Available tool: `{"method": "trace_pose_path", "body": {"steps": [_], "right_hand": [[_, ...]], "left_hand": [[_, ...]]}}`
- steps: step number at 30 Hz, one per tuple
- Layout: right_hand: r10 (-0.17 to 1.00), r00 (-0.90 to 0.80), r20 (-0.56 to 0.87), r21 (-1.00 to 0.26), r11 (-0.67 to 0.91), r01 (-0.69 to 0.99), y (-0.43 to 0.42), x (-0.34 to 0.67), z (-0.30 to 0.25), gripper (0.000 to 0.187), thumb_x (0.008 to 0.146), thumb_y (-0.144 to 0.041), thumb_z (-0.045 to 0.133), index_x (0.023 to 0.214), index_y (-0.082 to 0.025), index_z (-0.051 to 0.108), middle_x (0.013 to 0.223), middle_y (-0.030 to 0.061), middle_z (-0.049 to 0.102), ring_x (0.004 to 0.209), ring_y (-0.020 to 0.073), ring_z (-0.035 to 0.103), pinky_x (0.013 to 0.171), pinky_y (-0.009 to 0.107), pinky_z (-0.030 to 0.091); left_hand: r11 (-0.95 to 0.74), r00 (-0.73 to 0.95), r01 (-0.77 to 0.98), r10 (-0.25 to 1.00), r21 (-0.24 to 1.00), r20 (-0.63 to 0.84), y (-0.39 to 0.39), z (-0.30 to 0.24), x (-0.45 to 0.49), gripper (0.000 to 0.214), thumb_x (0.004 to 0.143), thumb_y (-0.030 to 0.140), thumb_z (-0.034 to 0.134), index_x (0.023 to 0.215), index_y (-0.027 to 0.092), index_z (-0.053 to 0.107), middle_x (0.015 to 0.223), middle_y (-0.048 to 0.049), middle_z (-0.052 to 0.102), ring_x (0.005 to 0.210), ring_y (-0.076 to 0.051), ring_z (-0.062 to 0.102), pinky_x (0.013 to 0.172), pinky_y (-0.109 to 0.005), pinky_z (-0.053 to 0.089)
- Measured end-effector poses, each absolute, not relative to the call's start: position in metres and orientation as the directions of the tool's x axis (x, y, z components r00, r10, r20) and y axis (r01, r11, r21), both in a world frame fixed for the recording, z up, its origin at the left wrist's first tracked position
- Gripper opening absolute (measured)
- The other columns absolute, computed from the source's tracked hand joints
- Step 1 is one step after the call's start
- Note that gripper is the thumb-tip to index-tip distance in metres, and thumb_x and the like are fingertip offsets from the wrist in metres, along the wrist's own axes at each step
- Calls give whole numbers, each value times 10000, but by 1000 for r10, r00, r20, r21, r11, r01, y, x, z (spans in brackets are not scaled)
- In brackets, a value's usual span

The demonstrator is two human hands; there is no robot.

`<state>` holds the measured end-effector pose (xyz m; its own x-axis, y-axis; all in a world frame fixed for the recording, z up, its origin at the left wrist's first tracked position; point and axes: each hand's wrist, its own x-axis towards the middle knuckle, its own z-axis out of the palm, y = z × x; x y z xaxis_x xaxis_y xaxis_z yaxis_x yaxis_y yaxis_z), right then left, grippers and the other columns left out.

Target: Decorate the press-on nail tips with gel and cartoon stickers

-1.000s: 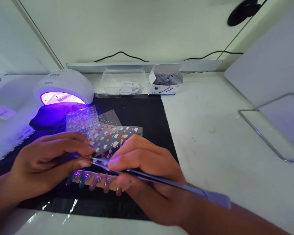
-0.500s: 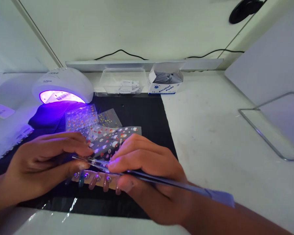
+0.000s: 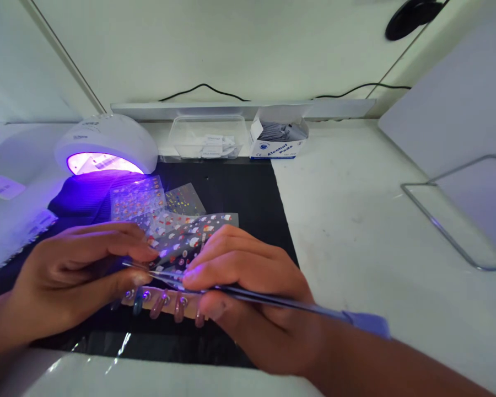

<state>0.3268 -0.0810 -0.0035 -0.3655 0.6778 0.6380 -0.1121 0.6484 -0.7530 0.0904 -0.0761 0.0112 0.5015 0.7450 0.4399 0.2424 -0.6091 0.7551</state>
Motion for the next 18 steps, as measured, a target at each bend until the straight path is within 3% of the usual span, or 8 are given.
{"method": "trace_pose_path", "body": {"steps": [18], "right_hand": [[688,-354,633,-754,652,-81,-83,327,-4,185,929,-248,631,1046,-223,772,798,68,748,736,200,686,708,382,578]], "left_hand": [[-597,497,255,756,761,426,-75,14,91,66,859,123,719,916,157,714,725,-16,712,638,-110,662,583,-174,536]]}}
